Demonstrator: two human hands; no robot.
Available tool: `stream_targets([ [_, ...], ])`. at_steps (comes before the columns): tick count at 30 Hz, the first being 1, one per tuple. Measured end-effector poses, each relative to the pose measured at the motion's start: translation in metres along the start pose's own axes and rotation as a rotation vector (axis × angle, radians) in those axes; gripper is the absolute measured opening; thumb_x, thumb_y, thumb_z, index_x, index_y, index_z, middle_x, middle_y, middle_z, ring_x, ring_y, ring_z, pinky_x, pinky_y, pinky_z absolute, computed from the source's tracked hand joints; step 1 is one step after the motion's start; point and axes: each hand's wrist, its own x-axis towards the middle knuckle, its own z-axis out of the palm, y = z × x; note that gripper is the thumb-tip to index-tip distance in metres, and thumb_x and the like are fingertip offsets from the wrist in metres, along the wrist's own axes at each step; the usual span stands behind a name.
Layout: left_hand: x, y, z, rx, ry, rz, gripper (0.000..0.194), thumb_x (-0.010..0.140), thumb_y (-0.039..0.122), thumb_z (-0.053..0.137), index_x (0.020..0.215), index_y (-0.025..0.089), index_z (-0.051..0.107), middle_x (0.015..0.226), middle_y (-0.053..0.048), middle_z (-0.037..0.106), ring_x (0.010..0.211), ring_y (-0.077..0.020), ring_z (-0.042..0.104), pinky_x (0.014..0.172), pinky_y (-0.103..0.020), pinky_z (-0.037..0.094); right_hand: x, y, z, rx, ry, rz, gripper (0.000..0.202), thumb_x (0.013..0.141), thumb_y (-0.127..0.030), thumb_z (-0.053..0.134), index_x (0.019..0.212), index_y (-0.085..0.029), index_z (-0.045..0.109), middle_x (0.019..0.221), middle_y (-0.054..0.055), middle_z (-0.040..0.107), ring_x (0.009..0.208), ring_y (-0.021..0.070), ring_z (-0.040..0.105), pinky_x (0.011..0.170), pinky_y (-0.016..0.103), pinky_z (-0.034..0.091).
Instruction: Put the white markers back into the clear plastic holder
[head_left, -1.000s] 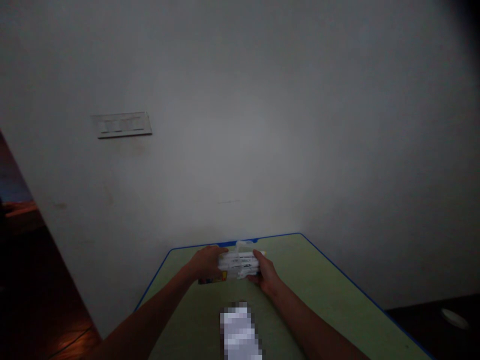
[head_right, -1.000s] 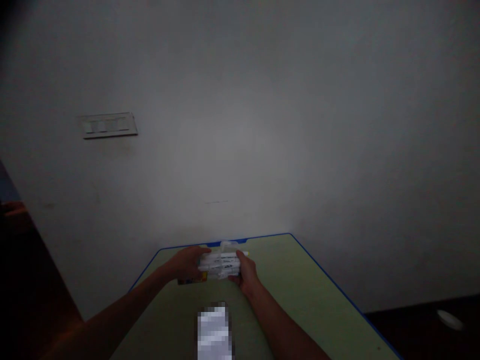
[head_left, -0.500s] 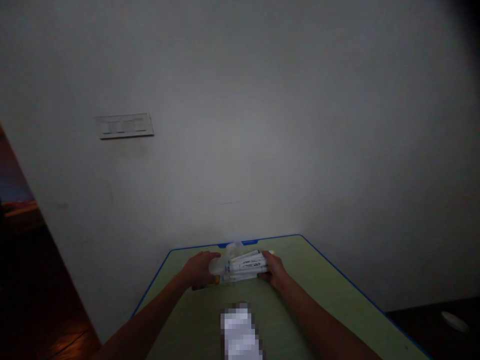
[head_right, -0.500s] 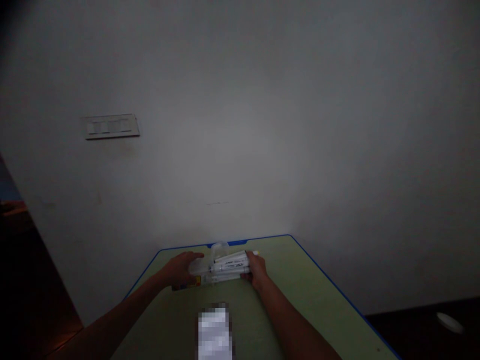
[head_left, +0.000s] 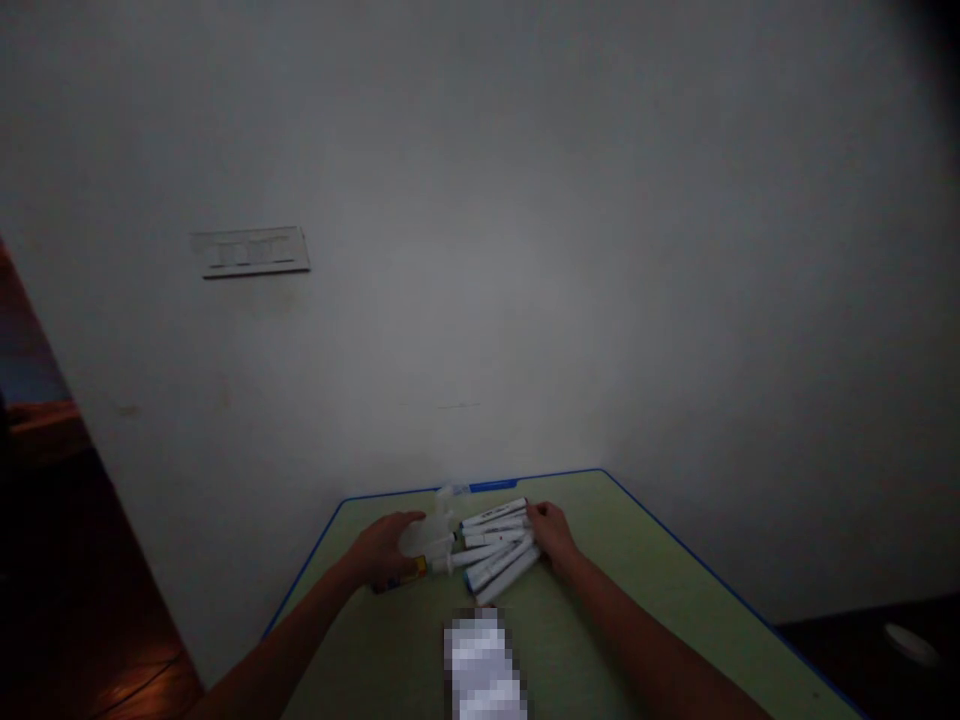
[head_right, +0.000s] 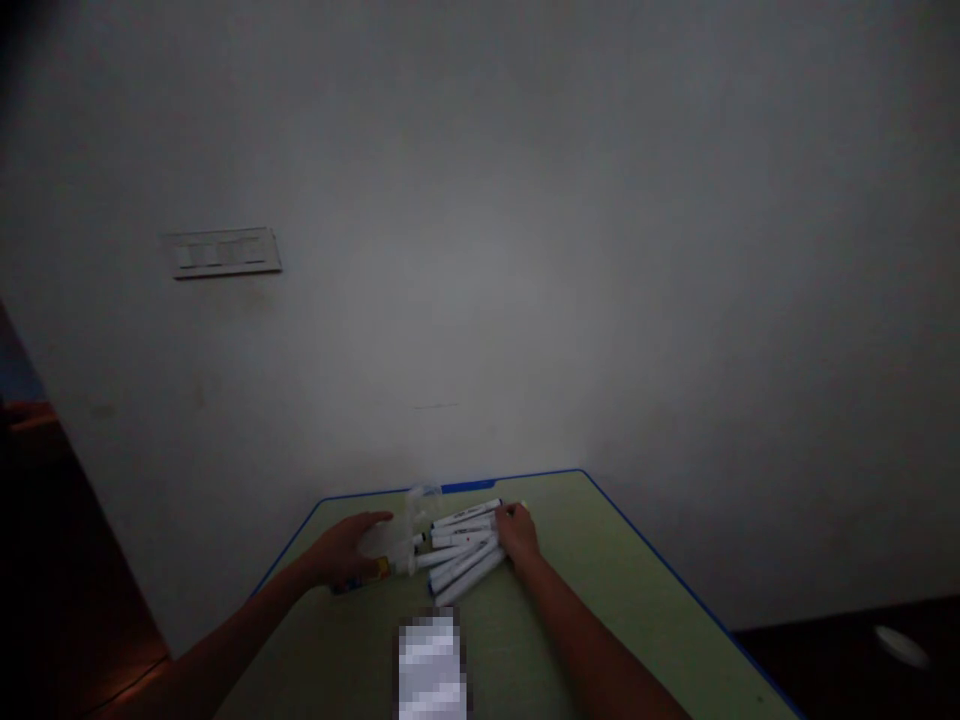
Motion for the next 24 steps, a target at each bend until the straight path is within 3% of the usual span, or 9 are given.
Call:
stream_targets([
  [4,-0.004,-0.004,0.0,-0.018,0.002,-0.019,0.069,0.058,0.029,0.062,0.124,0.022,0.041,0.128,-0.007,0.049,0.113,-0.0203,0.047,0.093,-0.029,0.038,-0.003,-0.001,-0.001,-0.352,0.089,-0.137,0.017,0.076,-0.025,0.043,0.082,-0.015,0.055,0.088,0.01,0.061,0.086,0.0198,0.054,0.074,0.029,0.039],
  [14,-0.005,-0.006,-0.001,-0.064,-0.004,-0.046,0.071,0.056,0.028,0.063,0.124,0.02,0.043,0.127,-0.011,0.049,0.112,-0.0243,0.048,0.093,-0.032,0.038,-0.029,-0.018,-0.002,-0.913,0.048,-0.485,0.024,0.08,-0.027,0.041,0.093,-0.015,0.058,0.101,0.014,0.054,0.1,0.0235,0.044,0.081,0.031,0.034],
  [16,-0.004,-0.007,-0.001,-0.078,-0.008,-0.045,0.07,0.057,0.027,0.063,0.124,0.02,0.043,0.127,-0.01,0.049,0.113,-0.0239,0.048,0.094,-0.033,0.036,-0.034,-0.026,0.005,-0.996,-0.047,-0.628,0.027,0.081,-0.024,0.039,0.099,-0.016,0.058,0.103,0.012,0.054,0.1,0.0213,0.045,0.083,0.029,0.034],
  [19,-0.003,-0.006,-0.002,-0.1,-0.012,-0.034,0.071,0.055,0.027,0.064,0.123,0.02,0.044,0.127,-0.009,0.049,0.113,-0.0241,0.047,0.095,-0.032,0.035,-0.041,-0.036,0.025,-1.015,-0.29,-0.815,0.029,0.08,-0.019,0.04,0.102,-0.02,0.058,0.102,0.007,0.057,0.099,0.0181,0.046,0.085,0.027,0.033],
  [21,-0.003,-0.004,-0.001,-0.115,-0.01,-0.019,0.071,0.055,0.026,0.064,0.123,0.018,0.045,0.127,-0.01,0.05,0.114,-0.0241,0.047,0.096,-0.032,0.034,-0.045,-0.04,0.042,-1.048,-0.412,-0.875,0.03,0.077,-0.016,0.041,0.101,-0.02,0.059,0.1,0.006,0.059,0.097,0.0175,0.048,0.084,0.026,0.034],
  [24,-0.005,-0.001,-0.001,-0.135,0.0,0.008,0.071,0.055,0.025,0.063,0.123,0.018,0.045,0.127,-0.009,0.05,0.113,-0.0231,0.047,0.095,-0.031,0.035,-0.046,-0.04,0.065,-1.102,-0.467,-0.867,0.03,0.072,-0.014,0.044,0.095,-0.019,0.062,0.094,0.006,0.062,0.093,0.0188,0.052,0.079,0.026,0.037],
])
